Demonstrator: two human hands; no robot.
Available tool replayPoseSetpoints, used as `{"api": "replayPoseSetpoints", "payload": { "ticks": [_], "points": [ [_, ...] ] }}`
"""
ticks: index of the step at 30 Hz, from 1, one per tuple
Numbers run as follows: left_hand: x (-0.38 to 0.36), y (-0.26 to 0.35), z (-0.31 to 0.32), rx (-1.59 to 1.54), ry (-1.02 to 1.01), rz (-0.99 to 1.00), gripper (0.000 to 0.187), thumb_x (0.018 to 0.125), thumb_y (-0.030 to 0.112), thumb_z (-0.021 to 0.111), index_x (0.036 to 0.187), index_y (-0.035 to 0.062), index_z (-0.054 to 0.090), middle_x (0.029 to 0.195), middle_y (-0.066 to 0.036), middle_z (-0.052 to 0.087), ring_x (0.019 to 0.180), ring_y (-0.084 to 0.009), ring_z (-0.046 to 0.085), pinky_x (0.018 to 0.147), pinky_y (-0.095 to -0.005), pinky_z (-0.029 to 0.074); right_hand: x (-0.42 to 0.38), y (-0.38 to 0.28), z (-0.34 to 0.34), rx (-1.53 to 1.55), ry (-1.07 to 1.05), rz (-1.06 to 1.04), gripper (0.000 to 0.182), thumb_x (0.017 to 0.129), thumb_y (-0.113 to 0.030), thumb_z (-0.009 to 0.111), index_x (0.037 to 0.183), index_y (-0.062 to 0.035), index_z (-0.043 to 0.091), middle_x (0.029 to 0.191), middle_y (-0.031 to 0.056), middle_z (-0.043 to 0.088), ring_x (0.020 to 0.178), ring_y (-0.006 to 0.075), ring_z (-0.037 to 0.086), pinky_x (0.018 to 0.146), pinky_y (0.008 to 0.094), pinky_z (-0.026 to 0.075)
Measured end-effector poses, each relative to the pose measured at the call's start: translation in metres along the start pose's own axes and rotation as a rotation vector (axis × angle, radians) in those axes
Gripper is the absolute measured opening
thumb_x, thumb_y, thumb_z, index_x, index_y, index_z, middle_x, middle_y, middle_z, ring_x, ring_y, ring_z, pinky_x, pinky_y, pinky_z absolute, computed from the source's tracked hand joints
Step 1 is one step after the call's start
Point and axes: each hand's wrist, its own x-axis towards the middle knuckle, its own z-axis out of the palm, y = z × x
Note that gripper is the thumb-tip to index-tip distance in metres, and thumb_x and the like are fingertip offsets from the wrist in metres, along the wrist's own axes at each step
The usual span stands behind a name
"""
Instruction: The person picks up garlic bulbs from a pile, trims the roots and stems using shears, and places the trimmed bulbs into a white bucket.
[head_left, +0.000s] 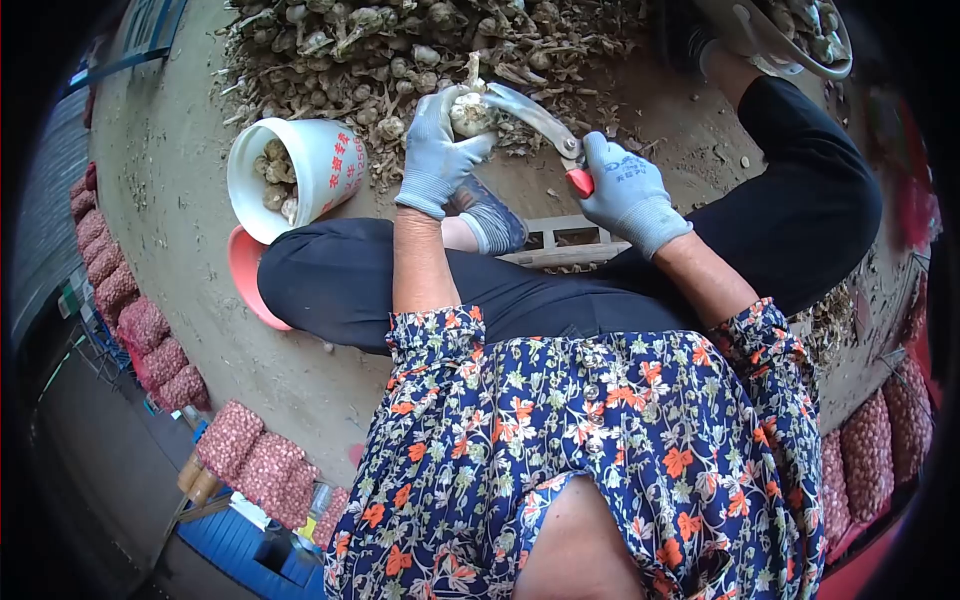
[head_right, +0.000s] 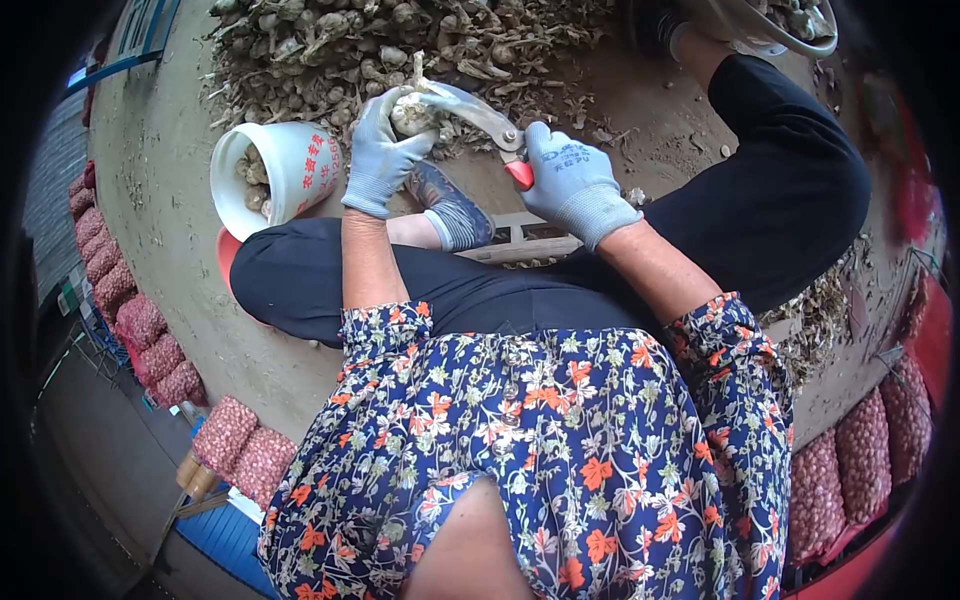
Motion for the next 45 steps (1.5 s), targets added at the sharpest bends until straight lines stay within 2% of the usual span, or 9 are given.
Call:
{"api": "replayPoseSetpoints", "payload": {
  "ticks": [3,10,14,20,34,38,42,44,45],
  "points": [
    [-0.003,0.004,-0.001,0.02,0.024,0.016,0.056,0.057,0.013,0.076,0.109,0.0028,0.057,0.1,-0.012,0.057,0.091,-0.0249,0.059,0.082,-0.0328,0.049,0.001,0.002,0.006,-0.271,0.302,-0.227,0.037,0.082,-0.036,0.06,0.1,-0.0066,0.049,0.086,0.0107,0.061,0.078,0.0311,0.062,0.072,0.0433,0.046],
    [-0.001,0.001,0.001,0.143,-0.01,0.016,0.055,0.056,0.012,0.076,0.108,0.0042,0.059,0.1,-0.008,0.058,0.089,-0.0207,0.06,0.08,-0.0313,0.049,0.011,-0.001,0.007,-0.168,0.001,-0.085,0.039,0.081,-0.035,0.061,0.1,-0.0037,0.049,0.089,0.018,0.064,0.088,0.0343,0.063,0.076,0.0453,0.048],
    [-0.004,-0.009,0.007,-0.161,0.006,0.017,0.055,0.064,0.006,0.077,0.114,0.0028,0.055,0.101,-0.007,0.058,0.091,-0.0182,0.059,0.081,-0.0295,0.05,0.014,0.006,0.013,0.054,-0.027,0.061,0.031,0.085,-0.028,0.056,0.095,0.0,0.047,0.088,0.0255,0.061,0.084,0.0399,0.062,0.073,0.0438,0.049],
    [-0.009,-0.016,0.01,-1.645,-0.233,-0.287,0.043,0.079,0.006,0.062,0.118,-0.0005,0.048,0.101,-0.01,0.059,0.095,-0.0243,0.06,0.081,-0.0376,0.052,0.01,0.007,0.012,0.602,-0.235,-0.128,0.053,0.08,-0.043,0.062,0.108,0.0008,0.051,0.105,0.0227,0.059,0.098,0.0326,0.059,0.085,0.0373,0.045],
    [-0.017,-0.015,0.015,-1.925,-0.338,-0.424,0.035,0.089,0.041,0.053,0.11,0.0141,0.058,0.094,-0.013,0.061,0.056,-0.0173,0.05,0.051,-0.0281,0.037,0.014,-0.011,0.002,0.498,-0.218,-0.266,0.065,0.082,-0.034,0.065,0.128,0.004,0.042,0.108,0.023,0.06,0.102,0.0277,0.059,0.088,0.0337,0.044],
    [-0.009,-0.013,0.019,-1.643,-0.018,-0.547,0.036,0.091,0.042,0.048,0.11,0.0128,0.056,0.083,-0.006,0.058,0.054,-0.0133,0.045,0.049,-0.0254,0.037,0.018,-0.006,0.022,0.438,-0.06,-0.352,0.031,0.082,-0.026,0.063,0.091,0.0002,0.048,0.075,0.0226,0.055,0.072,0.0402,0.055,0.066,0.0402,0.045],
    [0.002,-0.041,-0.046,-1.01,0.645,-0.417,0.014,0.089,0.024,0.048,0.092,0.0113,0.053,0.075,0.001,0.056,0.052,-0.0075,0.05,0.039,-0.0196,0.036,0.022,0.002,0.033,0.563,-0.109,-0.091,0.033,0.08,-0.031,0.061,0.084,-0.0002,0.05,0.075,0.0189,0.059,0.073,0.0317,0.06,0.069,0.0392,0.047],
    [0.006,-0.074,-0.091,-0.338,1.224,-0.39,0.043,0.081,0.021,0.056,0.118,0.0047,0.043,0.092,-0.01,0.053,0.067,-0.0165,0.056,0.049,-0.0245,0.046,0.027,0.01,0.033,0.867,-0.249,0.094,0.03,0.081,-0.03,0.062,0.079,-0.002,0.05,0.066,0.008,0.055,0.059,0.016,0.056,0.058,0.0332,0.047],
    [0.002,-0.05,-0.115,0.406,1.065,-0.825,0.05,0.078,0.019,0.058,0.122,0.0024,0.041,0.101,-0.017,0.051,0.076,-0.0262,0.061,0.061,-0.0335,0.052,0.028,0.012,0.033,0.942,-0.286,0.154,0.029,0.082,-0.029,0.062,0.079,-0.0027,0.05,0.065,0.0065,0.055,0.056,0.0144,0.055,0.055,0.0315,0.047]
  ]
}}
